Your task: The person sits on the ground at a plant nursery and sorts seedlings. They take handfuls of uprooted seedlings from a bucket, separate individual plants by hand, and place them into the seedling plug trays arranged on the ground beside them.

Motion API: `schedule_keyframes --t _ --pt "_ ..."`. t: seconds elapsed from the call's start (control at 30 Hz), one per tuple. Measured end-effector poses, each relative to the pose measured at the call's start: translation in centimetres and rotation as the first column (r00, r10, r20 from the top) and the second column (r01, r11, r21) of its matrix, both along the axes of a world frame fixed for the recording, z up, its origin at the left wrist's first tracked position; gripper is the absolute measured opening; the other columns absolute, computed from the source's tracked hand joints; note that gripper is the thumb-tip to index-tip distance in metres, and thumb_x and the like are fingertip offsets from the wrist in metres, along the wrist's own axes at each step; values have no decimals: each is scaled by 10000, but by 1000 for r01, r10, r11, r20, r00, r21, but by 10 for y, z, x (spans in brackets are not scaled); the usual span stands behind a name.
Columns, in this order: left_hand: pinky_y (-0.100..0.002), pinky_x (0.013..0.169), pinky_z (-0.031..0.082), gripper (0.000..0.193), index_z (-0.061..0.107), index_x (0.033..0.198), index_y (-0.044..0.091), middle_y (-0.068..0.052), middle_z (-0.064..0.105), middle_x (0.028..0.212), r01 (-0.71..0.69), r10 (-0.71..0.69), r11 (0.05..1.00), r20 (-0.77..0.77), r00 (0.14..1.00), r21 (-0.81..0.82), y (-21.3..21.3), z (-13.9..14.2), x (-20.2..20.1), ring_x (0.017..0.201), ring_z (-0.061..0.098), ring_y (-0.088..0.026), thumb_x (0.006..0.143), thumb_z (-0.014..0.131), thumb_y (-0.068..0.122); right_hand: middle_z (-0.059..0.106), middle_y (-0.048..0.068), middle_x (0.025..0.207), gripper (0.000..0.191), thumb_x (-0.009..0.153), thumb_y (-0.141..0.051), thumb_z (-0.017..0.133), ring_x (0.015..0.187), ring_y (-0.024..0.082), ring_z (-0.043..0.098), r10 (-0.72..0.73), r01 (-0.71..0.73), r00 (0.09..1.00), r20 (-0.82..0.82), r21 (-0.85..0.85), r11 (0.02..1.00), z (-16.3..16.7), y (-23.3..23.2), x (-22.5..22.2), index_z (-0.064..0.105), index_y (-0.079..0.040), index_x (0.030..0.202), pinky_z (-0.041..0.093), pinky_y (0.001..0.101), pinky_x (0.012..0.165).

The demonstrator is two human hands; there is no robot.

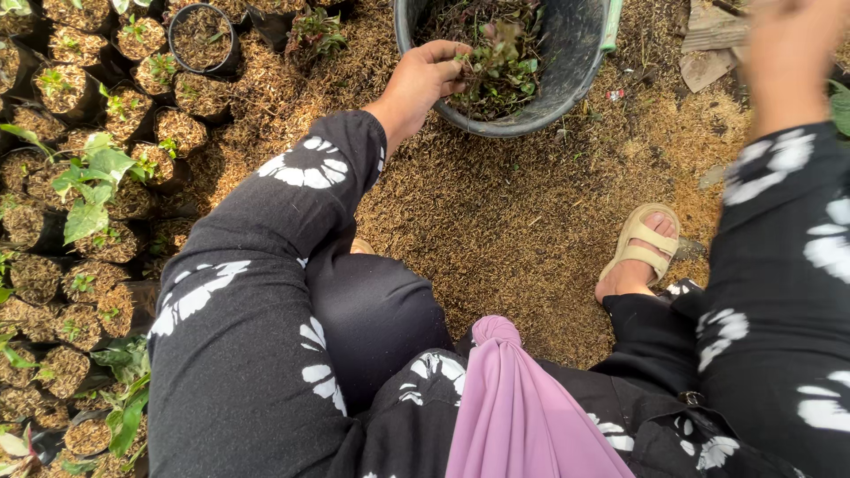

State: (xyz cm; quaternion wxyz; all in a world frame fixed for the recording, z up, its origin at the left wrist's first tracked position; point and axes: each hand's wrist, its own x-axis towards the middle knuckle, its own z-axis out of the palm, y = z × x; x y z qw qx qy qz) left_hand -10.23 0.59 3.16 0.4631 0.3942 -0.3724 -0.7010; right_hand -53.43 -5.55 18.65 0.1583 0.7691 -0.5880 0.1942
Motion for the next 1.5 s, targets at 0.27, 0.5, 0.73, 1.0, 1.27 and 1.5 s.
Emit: schedule_keyframes --t 0.27,0.5,0.73,1.0,1.27,1.5 --pt "-306 923 569 274 658 1264 13 -59 713 1149 -135 142 985 62 988 -108 18 7 -40 1004 679 -149 1011 552 26 740 52 1122 307 929 -77 770 958 118 718 -281 -468 464 840 502 727 -66 103 212 664 -33 1213 597 270 823" --pt "-333 898 574 311 667 1197 17 -97 665 1080 -59 343 814 396 852 -578 36 22 -41 991 698 -226 893 689 -40 684 71 972 227 949 -33 696 776 145 665 -530 -554 133 838 506 661 -83 101 227 610 -19 1158 587 276 673" --pt "-362 891 563 274 654 1151 71 -76 660 1047 -10 582 629 462 670 -778 27 24 -10 1004 677 -264 909 675 -57 712 71 962 195 952 -64 674 787 127 680 -358 -385 709 608 758 526 -57 93 171 693 5 1133 594 269 723" --pt "-312 762 576 294 652 1240 14 -24 645 945 -209 207 973 -24 978 -102 7 21 -4 829 618 -148 950 628 -25 590 177 1223 453 802 2 791 1005 268 646 62 -111 946 317 139 984 -17 81 112 624 7 1223 566 367 861" --pt "-286 874 584 330 659 1240 -12 -57 720 1035 -122 225 915 236 945 -384 29 30 -44 955 688 -138 912 631 -21 709 83 1129 259 962 -58 691 935 147 708 -350 -528 215 912 410 744 -59 100 214 622 -43 1211 602 296 801" --pt "-306 877 602 252 666 1226 -12 -80 756 1071 -110 140 957 97 985 -269 34 32 -46 965 717 -168 991 606 56 700 95 1106 136 1027 -25 622 969 162 699 -433 -651 20 901 340 678 -65 97 216 626 -8 1162 612 298 862"
